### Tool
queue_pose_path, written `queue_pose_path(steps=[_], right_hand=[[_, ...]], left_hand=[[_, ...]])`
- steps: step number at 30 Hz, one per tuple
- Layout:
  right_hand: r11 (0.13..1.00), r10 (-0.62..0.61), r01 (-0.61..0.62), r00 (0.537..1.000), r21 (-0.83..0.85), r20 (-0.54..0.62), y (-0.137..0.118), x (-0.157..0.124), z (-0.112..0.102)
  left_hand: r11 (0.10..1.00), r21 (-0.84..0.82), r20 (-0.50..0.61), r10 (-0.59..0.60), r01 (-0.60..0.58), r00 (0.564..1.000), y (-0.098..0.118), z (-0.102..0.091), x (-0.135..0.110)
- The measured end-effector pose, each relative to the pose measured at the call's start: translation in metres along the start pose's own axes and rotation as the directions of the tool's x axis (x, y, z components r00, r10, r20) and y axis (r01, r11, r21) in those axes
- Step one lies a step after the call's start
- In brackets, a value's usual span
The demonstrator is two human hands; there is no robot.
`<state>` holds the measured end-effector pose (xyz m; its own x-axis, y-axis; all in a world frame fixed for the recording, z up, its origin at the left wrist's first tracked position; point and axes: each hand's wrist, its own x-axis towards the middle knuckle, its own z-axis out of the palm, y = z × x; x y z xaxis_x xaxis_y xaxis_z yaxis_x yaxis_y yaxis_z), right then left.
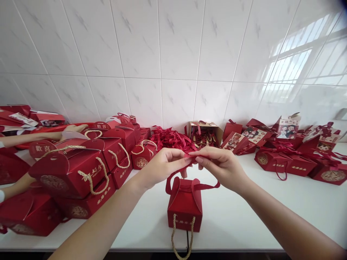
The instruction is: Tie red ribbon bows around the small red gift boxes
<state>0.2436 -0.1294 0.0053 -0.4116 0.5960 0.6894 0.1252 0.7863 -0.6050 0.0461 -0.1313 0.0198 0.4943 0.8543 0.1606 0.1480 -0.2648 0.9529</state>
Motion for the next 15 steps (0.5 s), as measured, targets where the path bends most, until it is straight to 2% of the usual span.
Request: queue_pose_path(steps=[1,3,6,9,11,13,15], right_hand=[[0.993,-0.098,0.099,0.995,-0.062,0.01,0.003,-0.001,-0.002],[0.935,-0.289,0.294,0.956,-0.199,0.057,0.008,-0.002,-0.006],[0.762,-0.47,0.501,0.864,-0.411,0.182,0.012,-0.005,-0.011],[0.574,-0.509,0.594,0.798,-0.563,0.322,0.011,-0.005,-0.013],[0.49,-0.511,0.621,0.773,-0.611,0.375,0.01,-0.005,-0.013],[0.45,-0.521,0.626,0.763,-0.637,0.382,0.009,-0.004,-0.012],[0.444,-0.53,0.618,0.765,-0.649,0.365,0.011,-0.005,-0.011]], left_hand=[[0.999,-0.043,0.02,-0.007,0.008,1.0,-0.001,-0.002,0.0],[0.988,-0.148,0.05,-0.029,0.036,0.998,-0.004,-0.006,-0.001],[0.963,-0.261,0.02,-0.067,0.07,0.998,-0.005,-0.009,-0.001],[0.938,-0.334,-0.036,-0.109,0.091,0.993,-0.004,-0.008,-0.001],[0.918,-0.384,-0.053,-0.131,0.101,0.99,-0.003,-0.007,-0.001],[0.899,-0.425,-0.048,-0.134,0.102,0.99,-0.004,-0.006,0.0],[0.892,-0.446,-0.034,-0.106,0.08,0.994,-0.005,-0.007,0.0]])
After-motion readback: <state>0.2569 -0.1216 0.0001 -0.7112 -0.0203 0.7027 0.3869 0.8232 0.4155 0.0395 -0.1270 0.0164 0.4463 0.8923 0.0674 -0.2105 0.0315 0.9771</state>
